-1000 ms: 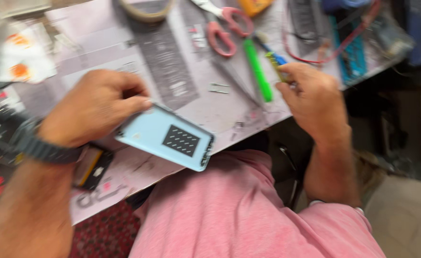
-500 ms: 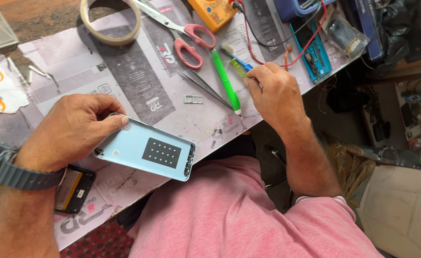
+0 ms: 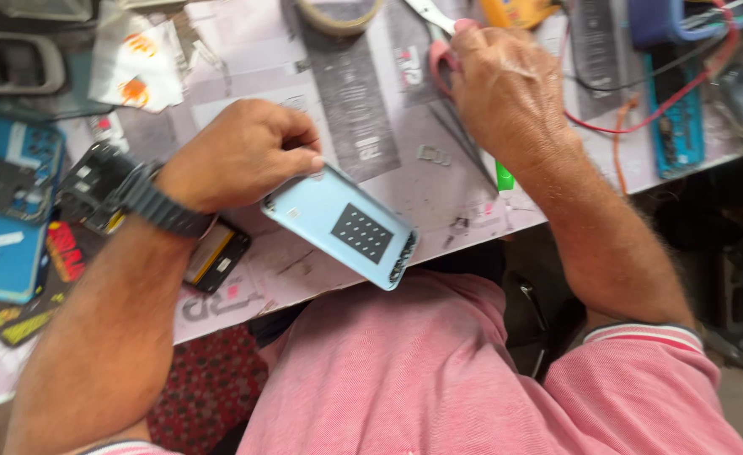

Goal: The person works on a light blue smartphone back cover, using tweezers to remove a small component and a green tool to pry at the edges. They then cut a piece of tape with scissors and apply it to the device, followed by further prying and adjustment with the green tool and tweezers.

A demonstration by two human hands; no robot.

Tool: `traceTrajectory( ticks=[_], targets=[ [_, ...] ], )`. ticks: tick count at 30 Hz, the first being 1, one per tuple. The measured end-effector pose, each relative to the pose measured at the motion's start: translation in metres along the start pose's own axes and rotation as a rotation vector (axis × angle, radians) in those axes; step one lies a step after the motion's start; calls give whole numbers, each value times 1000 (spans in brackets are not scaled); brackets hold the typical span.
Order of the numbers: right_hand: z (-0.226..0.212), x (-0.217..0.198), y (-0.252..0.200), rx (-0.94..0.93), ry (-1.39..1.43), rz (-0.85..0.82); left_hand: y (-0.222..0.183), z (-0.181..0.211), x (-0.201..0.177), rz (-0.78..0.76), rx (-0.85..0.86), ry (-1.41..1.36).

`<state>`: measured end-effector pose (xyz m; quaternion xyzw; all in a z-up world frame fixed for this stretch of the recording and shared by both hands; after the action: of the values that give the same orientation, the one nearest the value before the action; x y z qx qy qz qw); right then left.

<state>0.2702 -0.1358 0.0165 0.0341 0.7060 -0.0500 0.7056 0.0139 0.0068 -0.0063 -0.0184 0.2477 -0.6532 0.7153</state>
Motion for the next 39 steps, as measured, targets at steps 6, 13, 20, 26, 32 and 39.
traceTrajectory(
  ticks=[6, 13, 20, 26, 32, 39],
  targets=[
    [-2, -15, 4, 256, 58, -157, -1, 3, 2, -5, -42, -101],
    [0, -80, -48, 101, 241, 106, -1, -3, 2, 2, 24, -120],
    [-56, -43, -85, 35, 905, -142, 0, -4, 1, 40, 63, -159],
    [-81, -24, -92, 46, 597, -123, 0, -1, -2, 86, -51, -131],
    [-86, -24, -94, 50, 566, -132, -3, -1, 0, 79, -39, -187],
    [-84, -16, -90, 65, 794, 51, -3, 3, 1, 100, -43, -327]
  ],
)
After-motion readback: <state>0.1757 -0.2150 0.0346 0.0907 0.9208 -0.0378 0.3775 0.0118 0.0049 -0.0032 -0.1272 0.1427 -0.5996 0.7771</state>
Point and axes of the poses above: each hand's wrist, its own y-axis towards the middle knuckle, its own x-axis out of the palm, z = x × y, the point moved 2 cm from there along y, towards the middle knuckle, and after that the axes turned 10 degrees about -z, right-handed, at the moved point
